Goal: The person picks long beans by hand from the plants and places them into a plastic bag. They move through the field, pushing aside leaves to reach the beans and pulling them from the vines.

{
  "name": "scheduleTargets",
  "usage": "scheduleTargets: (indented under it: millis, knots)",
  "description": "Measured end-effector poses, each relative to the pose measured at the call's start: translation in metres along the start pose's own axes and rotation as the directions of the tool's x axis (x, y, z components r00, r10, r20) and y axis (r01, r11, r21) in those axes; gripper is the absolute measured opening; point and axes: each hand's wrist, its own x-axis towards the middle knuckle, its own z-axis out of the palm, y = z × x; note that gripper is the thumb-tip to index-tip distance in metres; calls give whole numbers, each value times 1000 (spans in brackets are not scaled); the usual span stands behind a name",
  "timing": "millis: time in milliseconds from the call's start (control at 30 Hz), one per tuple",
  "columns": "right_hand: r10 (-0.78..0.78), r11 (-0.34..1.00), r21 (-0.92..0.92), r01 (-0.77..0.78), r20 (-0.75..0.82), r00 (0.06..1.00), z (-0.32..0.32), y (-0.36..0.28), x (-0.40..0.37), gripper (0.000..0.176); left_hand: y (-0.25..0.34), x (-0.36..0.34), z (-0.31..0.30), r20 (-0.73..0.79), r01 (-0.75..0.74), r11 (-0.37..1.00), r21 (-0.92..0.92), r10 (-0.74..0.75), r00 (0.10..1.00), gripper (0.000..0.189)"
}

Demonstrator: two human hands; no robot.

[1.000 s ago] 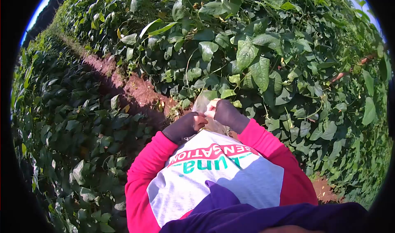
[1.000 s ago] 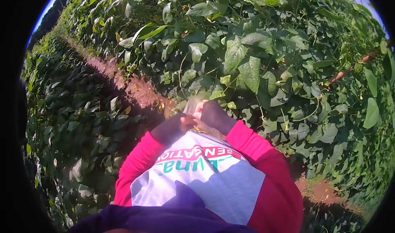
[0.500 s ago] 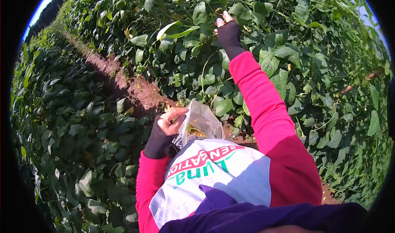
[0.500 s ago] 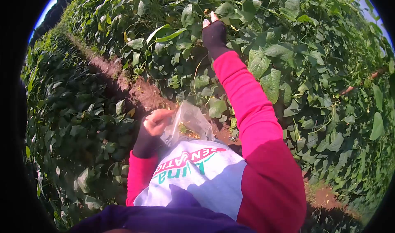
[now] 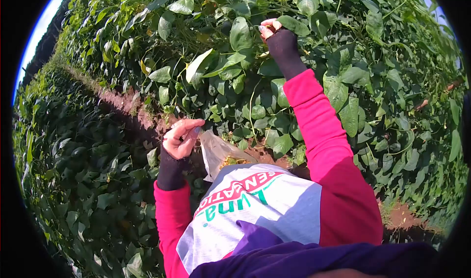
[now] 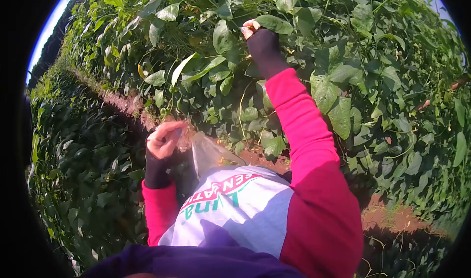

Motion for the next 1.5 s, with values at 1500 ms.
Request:
scheduleTargets:
  millis: [1500]
  knots:
    - [317, 927, -332, -174, 448, 836, 77, -74, -187, 19, 6, 290, -67, 437, -486, 810, 329, 326, 838, 12]
